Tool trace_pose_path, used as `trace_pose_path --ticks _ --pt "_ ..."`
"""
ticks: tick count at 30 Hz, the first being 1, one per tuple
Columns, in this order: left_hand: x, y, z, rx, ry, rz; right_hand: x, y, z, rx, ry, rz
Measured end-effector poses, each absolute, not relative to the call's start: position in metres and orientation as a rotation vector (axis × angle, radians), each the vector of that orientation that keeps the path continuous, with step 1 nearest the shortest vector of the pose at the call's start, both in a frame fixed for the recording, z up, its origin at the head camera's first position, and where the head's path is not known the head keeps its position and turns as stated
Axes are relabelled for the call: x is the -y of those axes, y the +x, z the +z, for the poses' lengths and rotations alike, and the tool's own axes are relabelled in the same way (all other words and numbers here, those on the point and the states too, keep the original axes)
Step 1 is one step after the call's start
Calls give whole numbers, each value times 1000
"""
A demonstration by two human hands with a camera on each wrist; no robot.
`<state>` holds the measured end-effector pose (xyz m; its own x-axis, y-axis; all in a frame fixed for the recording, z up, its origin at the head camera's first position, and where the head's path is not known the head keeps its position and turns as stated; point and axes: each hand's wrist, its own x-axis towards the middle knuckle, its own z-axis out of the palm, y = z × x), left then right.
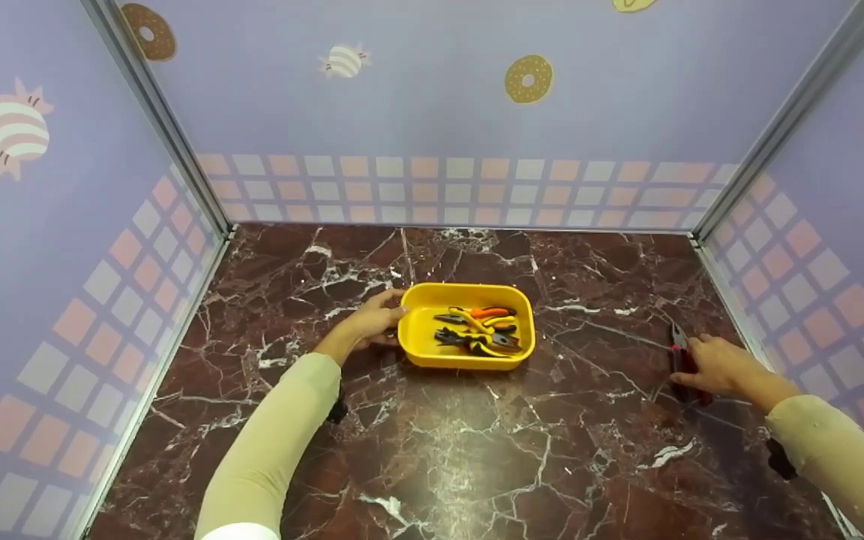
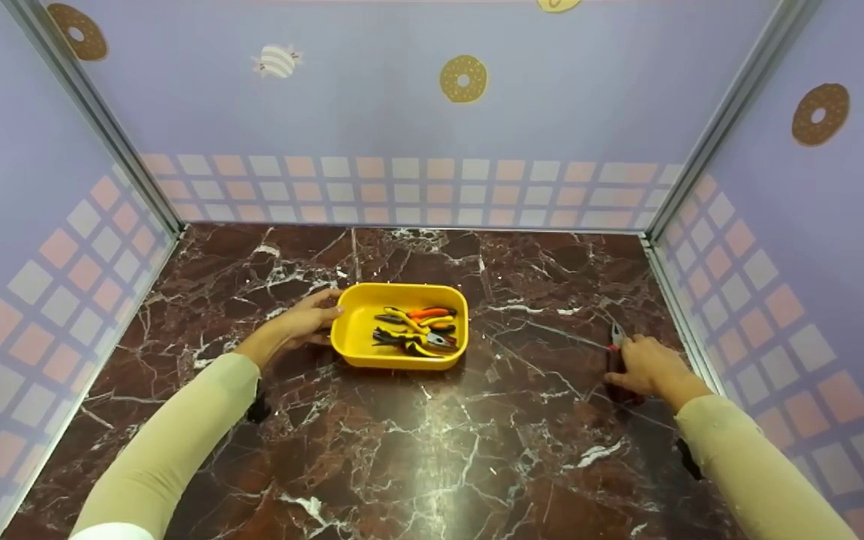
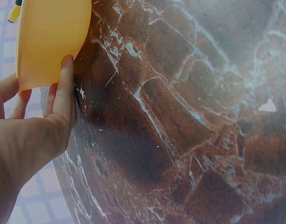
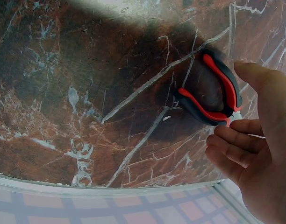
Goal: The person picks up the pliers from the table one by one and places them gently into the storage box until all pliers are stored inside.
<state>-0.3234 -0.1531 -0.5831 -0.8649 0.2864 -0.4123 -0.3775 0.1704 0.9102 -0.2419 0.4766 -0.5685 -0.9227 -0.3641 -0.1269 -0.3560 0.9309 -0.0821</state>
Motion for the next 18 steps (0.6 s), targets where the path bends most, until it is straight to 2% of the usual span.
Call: trace_pose_path --ticks 18 --pt "153 -324 -581 -1947 -94 1736 -478 -236 -574 -2899 -402 -111"
